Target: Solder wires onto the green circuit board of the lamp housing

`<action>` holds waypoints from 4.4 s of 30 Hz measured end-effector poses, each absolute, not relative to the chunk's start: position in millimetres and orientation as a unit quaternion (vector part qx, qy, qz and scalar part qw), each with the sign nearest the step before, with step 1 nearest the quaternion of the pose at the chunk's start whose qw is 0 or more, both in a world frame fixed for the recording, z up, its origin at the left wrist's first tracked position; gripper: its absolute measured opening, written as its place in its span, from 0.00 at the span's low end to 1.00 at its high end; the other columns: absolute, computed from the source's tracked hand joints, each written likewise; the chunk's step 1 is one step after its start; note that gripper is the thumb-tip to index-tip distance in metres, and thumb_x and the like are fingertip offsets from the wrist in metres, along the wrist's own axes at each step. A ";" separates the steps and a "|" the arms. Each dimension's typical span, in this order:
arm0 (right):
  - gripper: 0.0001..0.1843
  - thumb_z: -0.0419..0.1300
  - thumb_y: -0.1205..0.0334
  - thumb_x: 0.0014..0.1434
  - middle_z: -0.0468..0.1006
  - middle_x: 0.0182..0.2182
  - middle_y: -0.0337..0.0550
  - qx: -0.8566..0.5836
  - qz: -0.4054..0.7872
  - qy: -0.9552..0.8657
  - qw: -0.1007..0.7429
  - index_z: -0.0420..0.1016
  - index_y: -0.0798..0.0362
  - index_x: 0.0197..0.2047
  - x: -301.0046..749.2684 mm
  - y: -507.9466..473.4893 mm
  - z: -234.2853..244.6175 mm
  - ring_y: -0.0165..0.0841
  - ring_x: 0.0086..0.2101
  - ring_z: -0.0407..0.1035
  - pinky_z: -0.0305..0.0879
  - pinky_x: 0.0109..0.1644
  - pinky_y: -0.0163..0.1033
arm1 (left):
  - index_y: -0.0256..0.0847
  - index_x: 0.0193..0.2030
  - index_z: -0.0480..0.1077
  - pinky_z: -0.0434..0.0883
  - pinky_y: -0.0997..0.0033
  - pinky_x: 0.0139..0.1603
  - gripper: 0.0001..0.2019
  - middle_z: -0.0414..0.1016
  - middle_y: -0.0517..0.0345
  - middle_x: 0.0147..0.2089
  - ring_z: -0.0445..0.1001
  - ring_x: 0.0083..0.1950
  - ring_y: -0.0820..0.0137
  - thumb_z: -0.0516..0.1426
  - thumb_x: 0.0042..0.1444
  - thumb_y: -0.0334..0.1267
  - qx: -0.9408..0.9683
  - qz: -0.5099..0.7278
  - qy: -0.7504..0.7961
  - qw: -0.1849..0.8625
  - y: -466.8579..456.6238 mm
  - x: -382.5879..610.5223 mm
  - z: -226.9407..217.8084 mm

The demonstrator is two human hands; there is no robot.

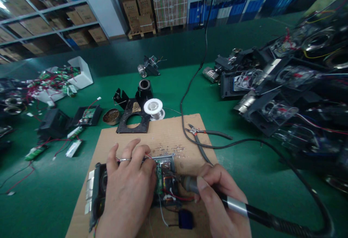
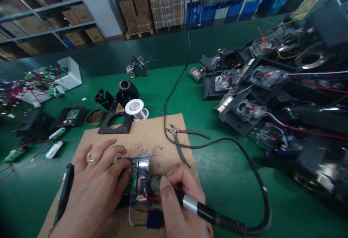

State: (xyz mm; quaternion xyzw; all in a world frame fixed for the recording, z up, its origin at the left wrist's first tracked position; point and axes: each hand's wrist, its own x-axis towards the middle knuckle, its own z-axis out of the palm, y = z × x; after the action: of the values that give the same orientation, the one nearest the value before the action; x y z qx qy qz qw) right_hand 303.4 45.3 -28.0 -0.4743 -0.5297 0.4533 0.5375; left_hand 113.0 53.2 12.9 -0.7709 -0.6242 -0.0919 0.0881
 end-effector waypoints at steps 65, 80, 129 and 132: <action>0.17 0.54 0.59 0.73 0.66 0.23 0.33 -0.461 0.486 -0.500 0.549 0.64 0.49 0.30 303.4 41.1 -30.6 0.29 0.25 0.63 0.63 0.28 0.34 | 0.42 0.32 0.79 0.59 0.23 0.66 0.08 0.81 0.48 0.49 0.72 0.63 0.42 0.61 0.56 0.26 -0.789 -0.067 -0.604 0.091 53.5 115.4 16.3; 0.18 0.55 0.57 0.72 0.65 0.23 0.34 -0.471 0.486 -0.493 0.546 0.63 0.49 0.29 301.6 39.3 -30.6 0.30 0.25 0.62 0.61 0.28 0.34 | 0.41 0.35 0.78 0.58 0.22 0.65 0.13 0.82 0.55 0.43 0.79 0.55 0.49 0.53 0.62 0.26 -0.816 -0.038 -0.575 0.037 58.7 107.4 14.4; 0.17 0.52 0.58 0.74 0.65 0.24 0.33 -0.461 0.478 -0.507 0.550 0.61 0.48 0.30 303.6 41.8 -31.7 0.28 0.26 0.62 0.63 0.29 0.33 | 0.42 0.34 0.77 0.59 0.26 0.64 0.07 0.81 0.55 0.42 0.77 0.52 0.51 0.59 0.58 0.27 -0.812 -0.034 -0.580 0.045 59.0 105.7 11.3; 0.17 0.53 0.58 0.73 0.65 0.23 0.33 -0.461 0.471 -0.507 0.556 0.61 0.48 0.30 303.8 43.3 -30.3 0.29 0.25 0.63 0.63 0.28 0.33 | 0.42 0.33 0.77 0.58 0.27 0.65 0.06 0.81 0.56 0.42 0.77 0.53 0.51 0.60 0.57 0.27 -0.809 -0.042 -0.585 0.038 59.6 107.0 10.9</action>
State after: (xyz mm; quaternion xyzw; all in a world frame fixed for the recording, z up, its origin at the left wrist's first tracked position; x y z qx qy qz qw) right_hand 303.8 43.3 -30.3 -0.4609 -0.5070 0.4710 0.5556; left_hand 107.0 59.6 10.9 -0.8088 -0.5854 -0.0417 0.0380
